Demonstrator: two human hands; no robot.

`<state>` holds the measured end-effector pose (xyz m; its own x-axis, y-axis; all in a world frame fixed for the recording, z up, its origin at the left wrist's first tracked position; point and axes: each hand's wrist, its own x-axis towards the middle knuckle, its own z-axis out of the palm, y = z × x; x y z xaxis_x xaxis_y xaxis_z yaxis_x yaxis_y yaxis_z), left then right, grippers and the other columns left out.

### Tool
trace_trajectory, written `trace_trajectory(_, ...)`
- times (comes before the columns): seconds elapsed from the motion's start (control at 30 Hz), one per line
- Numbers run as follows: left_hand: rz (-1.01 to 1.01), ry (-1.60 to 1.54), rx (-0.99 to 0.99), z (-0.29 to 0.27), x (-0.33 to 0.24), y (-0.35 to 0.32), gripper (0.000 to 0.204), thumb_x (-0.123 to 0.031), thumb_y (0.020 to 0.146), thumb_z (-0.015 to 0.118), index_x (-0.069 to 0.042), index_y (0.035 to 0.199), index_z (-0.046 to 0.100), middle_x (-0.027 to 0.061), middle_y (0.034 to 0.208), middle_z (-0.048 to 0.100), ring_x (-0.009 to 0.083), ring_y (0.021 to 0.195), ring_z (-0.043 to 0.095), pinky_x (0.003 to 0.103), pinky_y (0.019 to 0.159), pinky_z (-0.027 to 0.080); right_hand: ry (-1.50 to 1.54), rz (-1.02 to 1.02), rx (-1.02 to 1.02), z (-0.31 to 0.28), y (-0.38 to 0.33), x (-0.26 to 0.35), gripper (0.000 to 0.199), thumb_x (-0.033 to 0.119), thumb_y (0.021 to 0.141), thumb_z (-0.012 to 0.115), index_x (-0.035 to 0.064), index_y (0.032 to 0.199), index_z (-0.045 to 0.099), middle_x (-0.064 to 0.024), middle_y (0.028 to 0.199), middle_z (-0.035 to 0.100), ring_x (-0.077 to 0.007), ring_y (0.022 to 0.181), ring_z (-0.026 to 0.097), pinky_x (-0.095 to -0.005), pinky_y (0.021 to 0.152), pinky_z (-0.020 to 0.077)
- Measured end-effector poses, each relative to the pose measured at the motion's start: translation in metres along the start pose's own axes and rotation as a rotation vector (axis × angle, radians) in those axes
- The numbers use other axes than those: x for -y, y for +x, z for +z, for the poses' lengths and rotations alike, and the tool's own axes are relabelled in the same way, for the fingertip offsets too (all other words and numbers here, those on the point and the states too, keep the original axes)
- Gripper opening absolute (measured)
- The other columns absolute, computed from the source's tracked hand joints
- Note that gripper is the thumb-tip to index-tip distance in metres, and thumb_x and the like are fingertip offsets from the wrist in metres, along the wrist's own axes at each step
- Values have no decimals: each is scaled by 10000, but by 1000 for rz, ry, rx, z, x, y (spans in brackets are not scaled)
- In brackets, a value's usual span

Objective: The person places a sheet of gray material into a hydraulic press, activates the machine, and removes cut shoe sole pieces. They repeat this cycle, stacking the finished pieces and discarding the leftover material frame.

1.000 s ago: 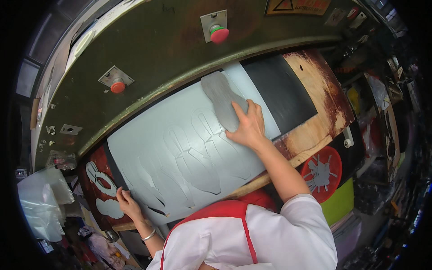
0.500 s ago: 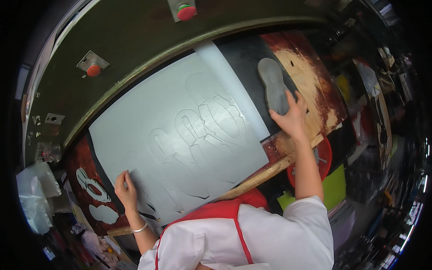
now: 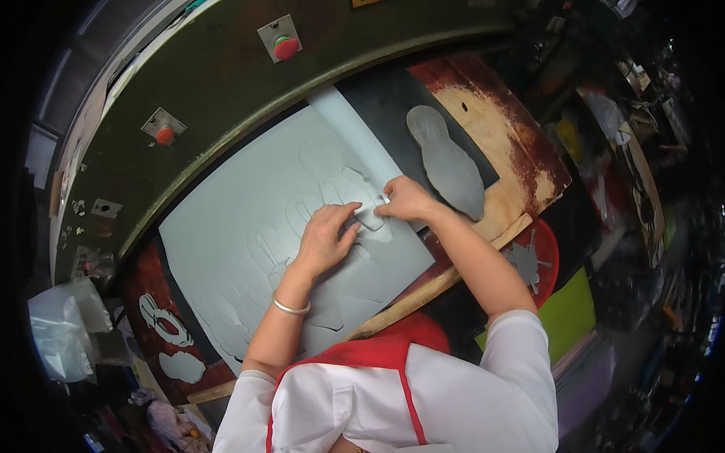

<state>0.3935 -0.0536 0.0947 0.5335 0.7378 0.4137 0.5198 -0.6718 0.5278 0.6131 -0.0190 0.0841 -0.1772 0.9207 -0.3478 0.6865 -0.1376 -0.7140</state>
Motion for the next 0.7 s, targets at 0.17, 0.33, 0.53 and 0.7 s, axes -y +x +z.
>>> trace_trajectory(0.17, 78, 65, 49, 5, 6, 3, 554, -133, 683, 741, -74, 1206, 569, 112, 1132, 558, 298, 1061, 514, 416, 916, 411, -78, -133, -123, 10, -10, 4, 358, 210, 663, 744, -8, 888, 569, -181, 776, 617, -325, 777, 625, -408, 703, 473)
trace_trajectory(0.33, 106, 73, 54, 0, 12, 3, 682, -177, 658, 746, -72, 1287, 504, 151, 1281, 484, 345, 1201, 452, 492, 1053, 334, 541, -91, 116, 13, -9, -2, 335, 118, 744, 716, -26, 998, 553, -137, 894, 646, -188, 775, 650, -324, 644, 506)
trace_trajectory(0.53, 180, -4, 46, -12, 13, 22, 745, -212, 668, 738, -70, 1342, 457, 164, 1360, 440, 366, 1270, 415, 551, 1082, 290, 1094, 5, 42, 26, -7, -13, 433, 199, 886, 591, -39, 1237, 503, -126, 1082, 617, -161, 993, 613, -292, 849, 505)
trace_trajectory(0.7, 167, -151, 75, -7, 19, 34, 616, -62, 718, 679, -64, 1306, 495, 167, 1273, 525, 367, 1202, 489, 463, 1033, 379, 1506, -432, 292, 29, -20, -9, 504, 208, 945, 475, -46, 1371, 385, -163, 1230, 553, -202, 1085, 583, -309, 946, 467)
